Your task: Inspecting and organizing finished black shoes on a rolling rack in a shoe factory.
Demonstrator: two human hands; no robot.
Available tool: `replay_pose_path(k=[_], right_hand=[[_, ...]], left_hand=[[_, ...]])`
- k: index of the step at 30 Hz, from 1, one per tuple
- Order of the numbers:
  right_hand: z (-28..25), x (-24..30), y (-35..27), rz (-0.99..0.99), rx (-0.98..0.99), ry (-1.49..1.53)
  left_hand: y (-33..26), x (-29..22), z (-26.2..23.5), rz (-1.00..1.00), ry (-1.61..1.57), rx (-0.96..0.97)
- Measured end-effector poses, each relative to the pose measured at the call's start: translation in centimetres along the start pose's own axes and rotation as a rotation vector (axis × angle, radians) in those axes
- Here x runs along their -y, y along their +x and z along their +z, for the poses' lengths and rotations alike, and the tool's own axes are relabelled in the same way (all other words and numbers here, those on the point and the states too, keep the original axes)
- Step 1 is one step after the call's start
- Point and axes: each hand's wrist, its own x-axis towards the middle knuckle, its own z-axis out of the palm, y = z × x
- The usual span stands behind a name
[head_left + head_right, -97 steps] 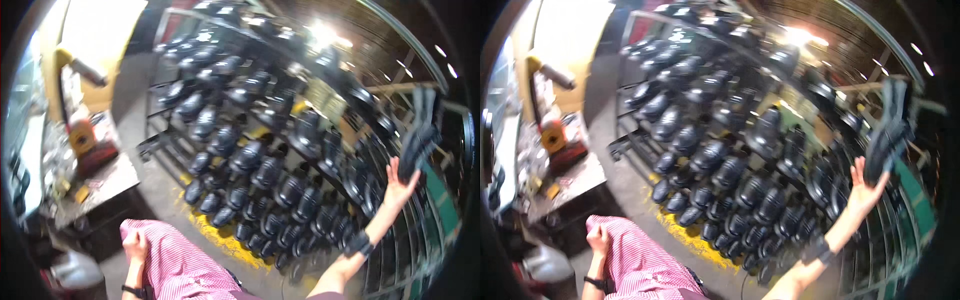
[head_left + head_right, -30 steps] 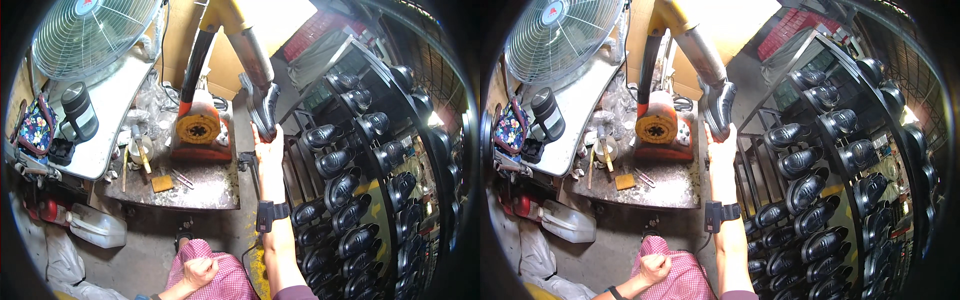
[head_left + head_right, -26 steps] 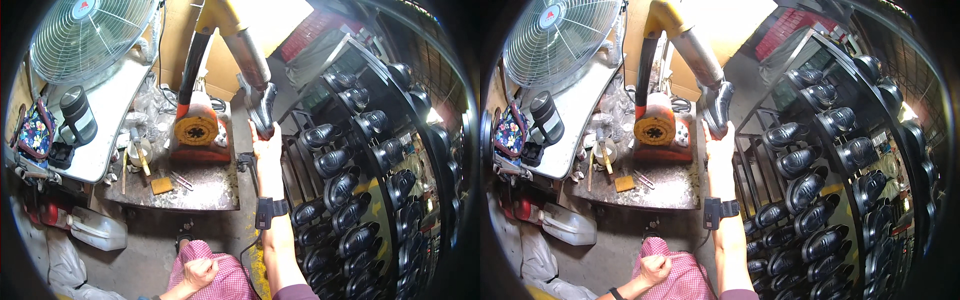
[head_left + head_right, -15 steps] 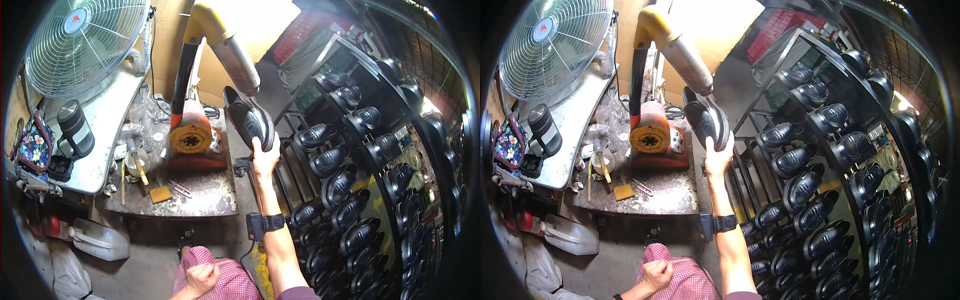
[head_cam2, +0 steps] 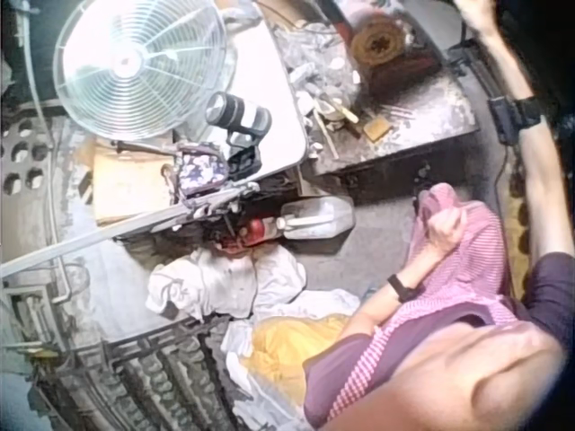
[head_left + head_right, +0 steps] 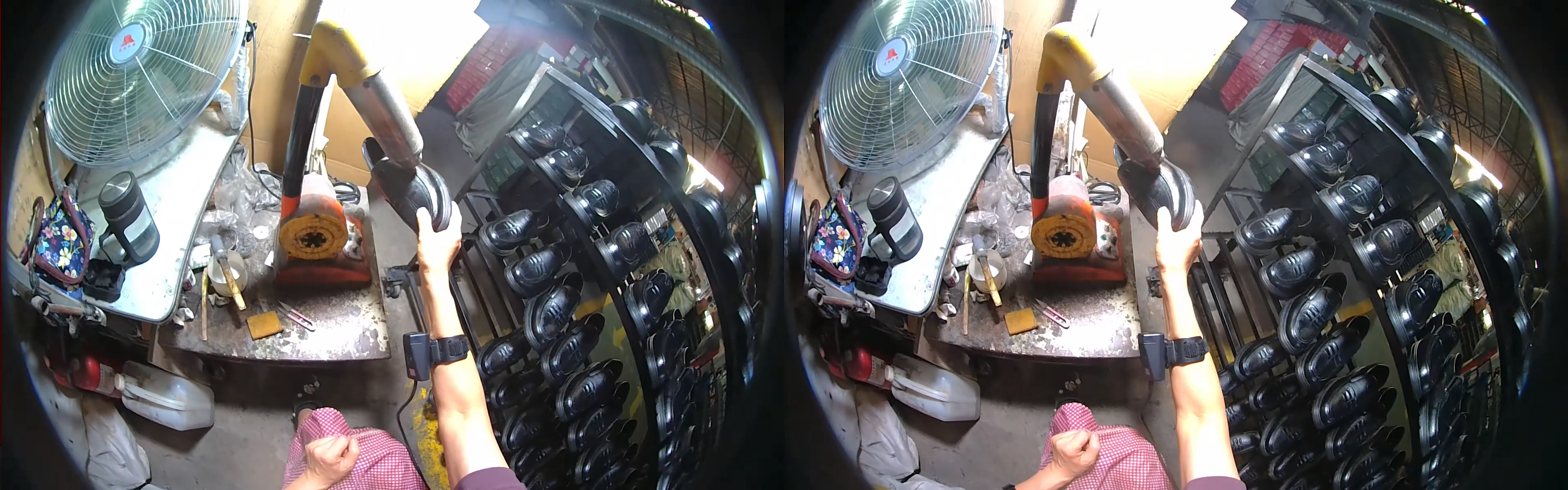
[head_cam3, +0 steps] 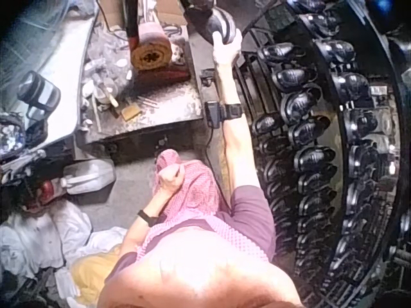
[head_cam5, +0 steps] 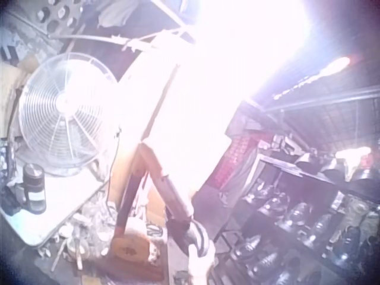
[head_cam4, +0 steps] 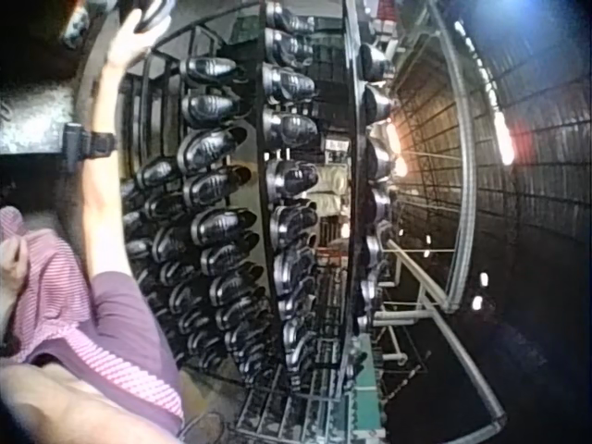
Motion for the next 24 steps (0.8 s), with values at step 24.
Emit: replay_pose_path(k=[24], right_hand=[[-5.4, -5.3, -0.6, 0.524, 0.287, 0.861]], left_hand=[[-0.3, -0.3, 0.1, -0.001, -0.012, 0.039]])
